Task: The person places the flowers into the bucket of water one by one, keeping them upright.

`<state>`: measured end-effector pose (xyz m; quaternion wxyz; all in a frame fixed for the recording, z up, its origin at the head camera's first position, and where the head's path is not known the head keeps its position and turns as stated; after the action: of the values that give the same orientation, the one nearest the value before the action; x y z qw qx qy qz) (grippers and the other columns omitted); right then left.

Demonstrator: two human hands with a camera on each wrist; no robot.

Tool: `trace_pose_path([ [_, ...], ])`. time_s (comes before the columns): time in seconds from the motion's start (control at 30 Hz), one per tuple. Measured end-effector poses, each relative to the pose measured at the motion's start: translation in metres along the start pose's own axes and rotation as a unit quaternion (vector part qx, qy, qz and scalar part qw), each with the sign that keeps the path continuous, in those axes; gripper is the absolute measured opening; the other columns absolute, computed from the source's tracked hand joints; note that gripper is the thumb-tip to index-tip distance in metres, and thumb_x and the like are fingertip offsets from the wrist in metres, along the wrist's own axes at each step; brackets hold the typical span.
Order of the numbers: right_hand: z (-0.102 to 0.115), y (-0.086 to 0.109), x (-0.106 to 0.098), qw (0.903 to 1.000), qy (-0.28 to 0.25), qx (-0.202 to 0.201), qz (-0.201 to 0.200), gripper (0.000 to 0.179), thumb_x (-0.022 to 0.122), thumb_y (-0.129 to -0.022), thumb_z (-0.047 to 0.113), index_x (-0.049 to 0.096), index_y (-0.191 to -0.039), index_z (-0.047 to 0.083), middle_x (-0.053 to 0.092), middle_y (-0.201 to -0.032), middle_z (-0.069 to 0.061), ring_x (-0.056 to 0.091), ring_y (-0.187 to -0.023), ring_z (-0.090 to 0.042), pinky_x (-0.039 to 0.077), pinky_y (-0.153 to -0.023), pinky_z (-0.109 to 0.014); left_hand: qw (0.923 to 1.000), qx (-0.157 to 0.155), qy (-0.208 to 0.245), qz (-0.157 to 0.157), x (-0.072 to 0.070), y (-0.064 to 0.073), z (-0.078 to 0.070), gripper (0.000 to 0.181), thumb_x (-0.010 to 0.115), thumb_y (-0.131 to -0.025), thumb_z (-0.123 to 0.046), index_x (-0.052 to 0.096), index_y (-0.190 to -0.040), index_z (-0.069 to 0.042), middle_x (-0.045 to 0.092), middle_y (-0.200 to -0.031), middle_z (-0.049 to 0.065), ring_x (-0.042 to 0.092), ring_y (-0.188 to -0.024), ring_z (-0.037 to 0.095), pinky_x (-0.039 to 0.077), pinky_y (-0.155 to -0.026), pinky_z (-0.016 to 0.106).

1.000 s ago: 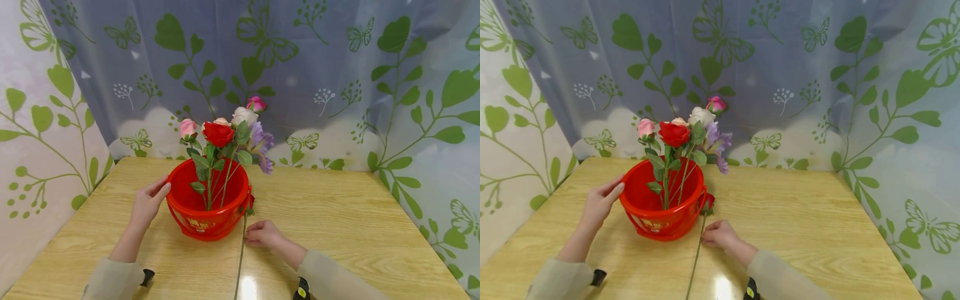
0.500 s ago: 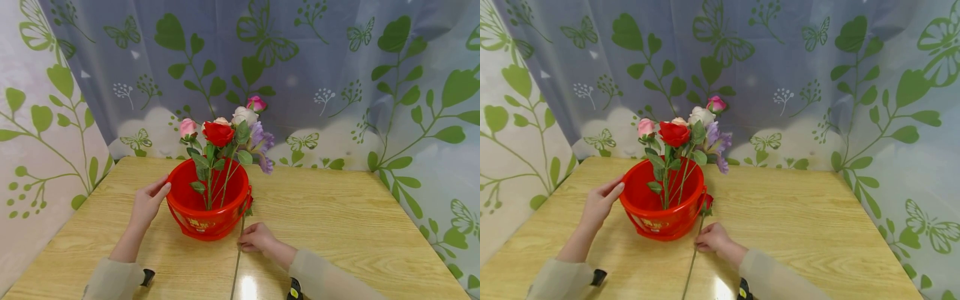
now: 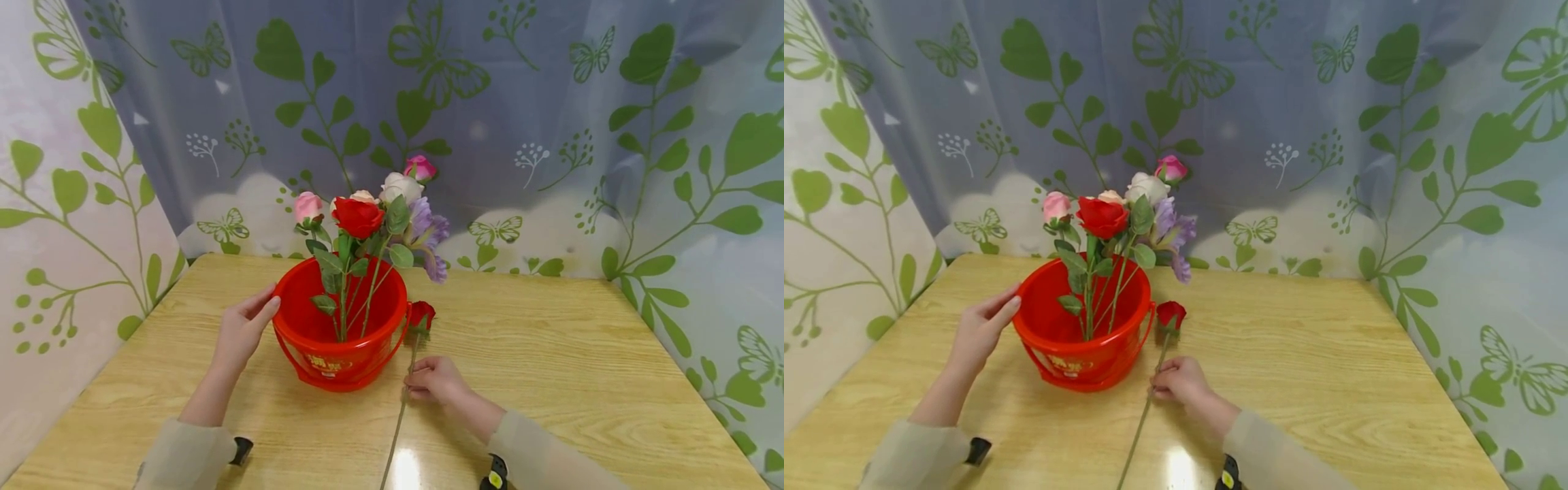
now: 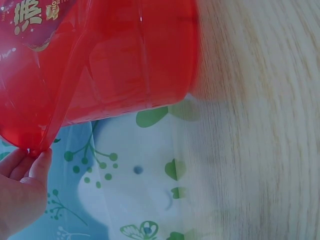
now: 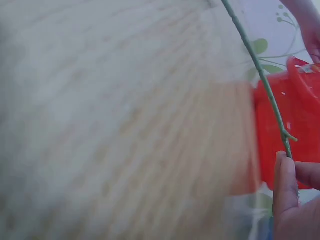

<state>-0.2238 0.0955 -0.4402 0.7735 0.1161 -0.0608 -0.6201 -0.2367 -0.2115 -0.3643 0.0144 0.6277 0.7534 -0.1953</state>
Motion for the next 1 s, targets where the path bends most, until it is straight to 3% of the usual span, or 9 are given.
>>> trace_pose_path([
  [0.27,0.023,0.013,-0.02,0.9971,-0.011,-0.059,-0.048,0.021,0.055,-0.081,-0.007,0.047,-0.099,-0.014,0.063,-0.079,-0.015,0.062,-0.067,-0.017,0.053,-0.063,-0.032,1.0,0.001,-0.006,-0.005,0.0,-0.001,0.002,0.048,0.056,-0.087,-0.029,0.049,-0.125,0.0,0.049,-0.125,0.012,0.046,-0.113,0.021,0.042,-0.08,0.012],
  [0.6,0.054,0.033,-0.041,0.9843,-0.014,-0.128,-0.12,0.023,0.058,-0.08,-0.007,0.052,-0.102,-0.01,0.061,-0.079,-0.014,0.063,-0.073,-0.021,0.052,-0.067,-0.031,1.0,0.007,-0.001,-0.004,0.0,-0.001,0.0,0.044,0.056,-0.088,-0.022,0.049,-0.124,0.001,0.049,-0.124,0.011,0.046,-0.113,0.023,0.041,-0.078,0.009],
  [0.83,0.089,0.048,-0.048,0.9748,-0.032,-0.182,-0.125,0.023,0.056,-0.082,-0.007,0.05,-0.103,-0.012,0.062,-0.079,-0.008,0.063,-0.07,-0.013,0.052,-0.066,-0.027,1.0,0.005,-0.003,-0.002,0.0,-0.001,0.0,0.043,0.056,-0.088,-0.02,0.049,-0.124,0.002,0.049,-0.124,0.012,0.046,-0.112,0.024,0.041,-0.078,0.009],
  [1.0,0.121,0.058,-0.051,0.9617,-0.093,-0.232,-0.113,0.018,0.057,-0.082,-0.007,0.05,-0.098,-0.006,0.063,-0.074,-0.001,0.064,-0.072,-0.016,0.052,-0.068,-0.029,1.0,0.007,-0.005,-0.002,0.0,0.0,-0.001,0.047,0.056,-0.087,-0.028,0.049,-0.125,0.0,0.049,-0.124,0.01,0.047,-0.112,0.021,0.041,-0.08,0.011],
])
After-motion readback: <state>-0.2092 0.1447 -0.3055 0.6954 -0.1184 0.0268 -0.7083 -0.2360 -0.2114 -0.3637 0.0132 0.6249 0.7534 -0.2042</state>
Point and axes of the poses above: each hand's wrist, its own y-axis away from the middle knuckle, its own x-axis out of the palm, z = x × y, the point moved 3 cm from there along -y, towards the middle knuckle
